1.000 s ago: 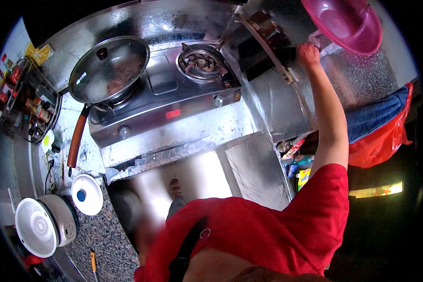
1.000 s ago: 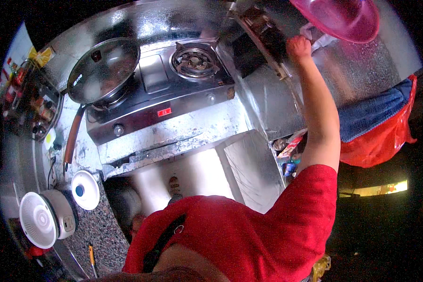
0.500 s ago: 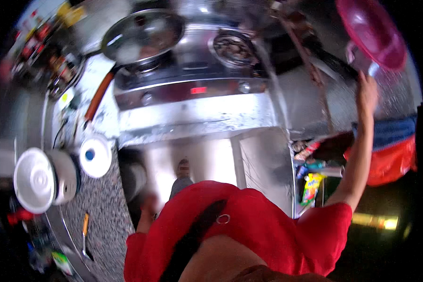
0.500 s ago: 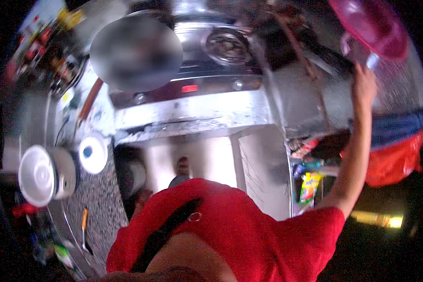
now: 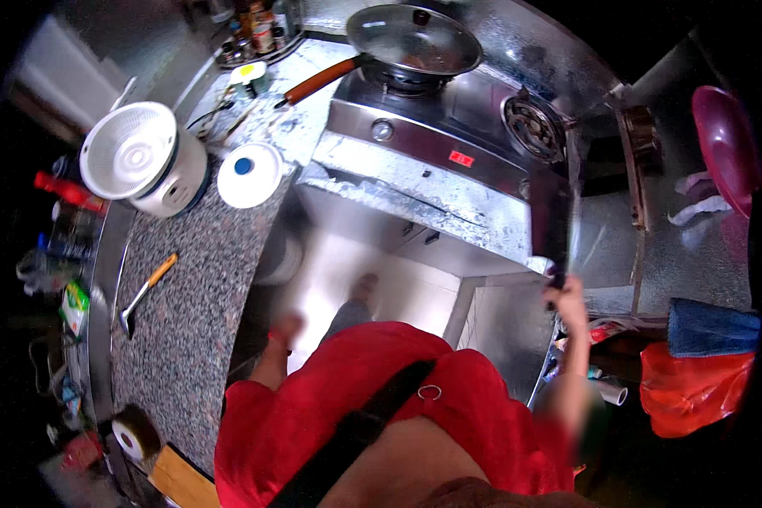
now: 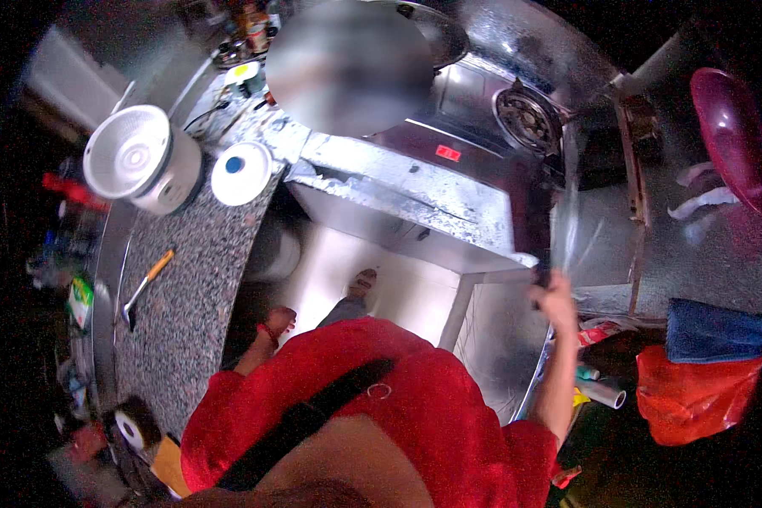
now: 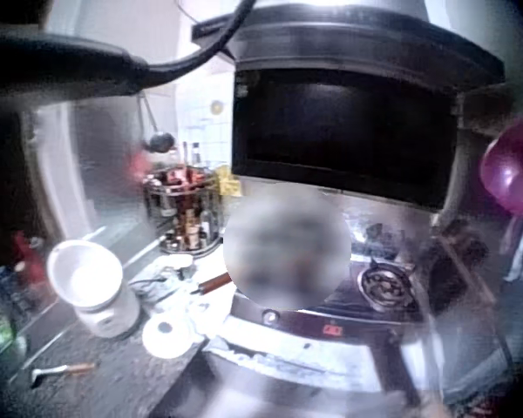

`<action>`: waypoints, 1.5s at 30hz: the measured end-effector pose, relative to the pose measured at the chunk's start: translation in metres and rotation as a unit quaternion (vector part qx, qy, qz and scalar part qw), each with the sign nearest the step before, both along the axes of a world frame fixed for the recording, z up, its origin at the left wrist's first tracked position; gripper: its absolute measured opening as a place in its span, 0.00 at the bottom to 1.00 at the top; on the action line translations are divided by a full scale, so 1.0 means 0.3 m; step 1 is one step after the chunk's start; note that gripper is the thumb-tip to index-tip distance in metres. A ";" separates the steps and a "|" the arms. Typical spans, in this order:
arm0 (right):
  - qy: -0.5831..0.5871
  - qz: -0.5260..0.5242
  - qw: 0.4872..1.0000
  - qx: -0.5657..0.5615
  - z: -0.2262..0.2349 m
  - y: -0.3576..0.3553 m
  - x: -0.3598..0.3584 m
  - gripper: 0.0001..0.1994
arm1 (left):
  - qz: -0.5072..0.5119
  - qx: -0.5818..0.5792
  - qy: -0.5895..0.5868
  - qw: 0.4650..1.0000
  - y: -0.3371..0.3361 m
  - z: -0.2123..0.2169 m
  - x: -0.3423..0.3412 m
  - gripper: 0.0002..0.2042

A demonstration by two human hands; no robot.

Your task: The person adds ingredients to a pot, washes a strainer and a bowl, scrubs a wooden cutting board in a sink, and dries their hands with a towel.

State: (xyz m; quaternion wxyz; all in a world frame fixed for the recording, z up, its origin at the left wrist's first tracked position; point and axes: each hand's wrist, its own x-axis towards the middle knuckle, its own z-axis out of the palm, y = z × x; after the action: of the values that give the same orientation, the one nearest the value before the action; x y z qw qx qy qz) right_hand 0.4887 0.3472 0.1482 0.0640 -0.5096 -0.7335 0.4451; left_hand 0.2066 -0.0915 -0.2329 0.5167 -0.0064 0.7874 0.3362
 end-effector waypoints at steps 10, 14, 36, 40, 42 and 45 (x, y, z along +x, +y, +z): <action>0.108 0.225 0.945 -0.209 -0.522 -0.425 -0.303 0.05 | 0.045 0.019 0.222 0.974 -0.566 -0.118 0.488 0.12; 0.024 0.419 0.900 -0.118 -0.459 -0.659 -0.426 0.09 | 0.189 -0.109 0.122 0.968 -0.745 0.032 0.743 0.13; 0.146 0.907 0.370 0.137 -0.561 -2.401 -0.507 0.19 | 0.662 -0.088 0.037 0.743 -1.193 -0.004 1.672 0.13; 0.197 0.896 0.370 0.147 -0.651 -2.753 -0.456 0.17 | 0.824 0.051 0.045 0.563 -1.408 0.007 1.799 0.08; 0.187 0.905 0.354 0.144 -0.647 -2.894 -0.437 0.13 | 0.847 0.066 0.037 0.526 -1.467 0.018 1.876 0.08; 0.168 0.905 0.376 0.105 -0.606 -3.027 -0.418 0.10 | 0.817 0.106 -0.003 0.567 -1.564 -0.004 1.985 0.07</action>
State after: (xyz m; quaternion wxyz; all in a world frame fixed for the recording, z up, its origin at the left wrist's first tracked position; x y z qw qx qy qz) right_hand 0.3632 -0.5609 -0.0337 -0.2015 0.5539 -0.7732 0.2340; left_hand 0.8022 -0.5606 -0.2340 0.0213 -0.5931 0.4034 0.6965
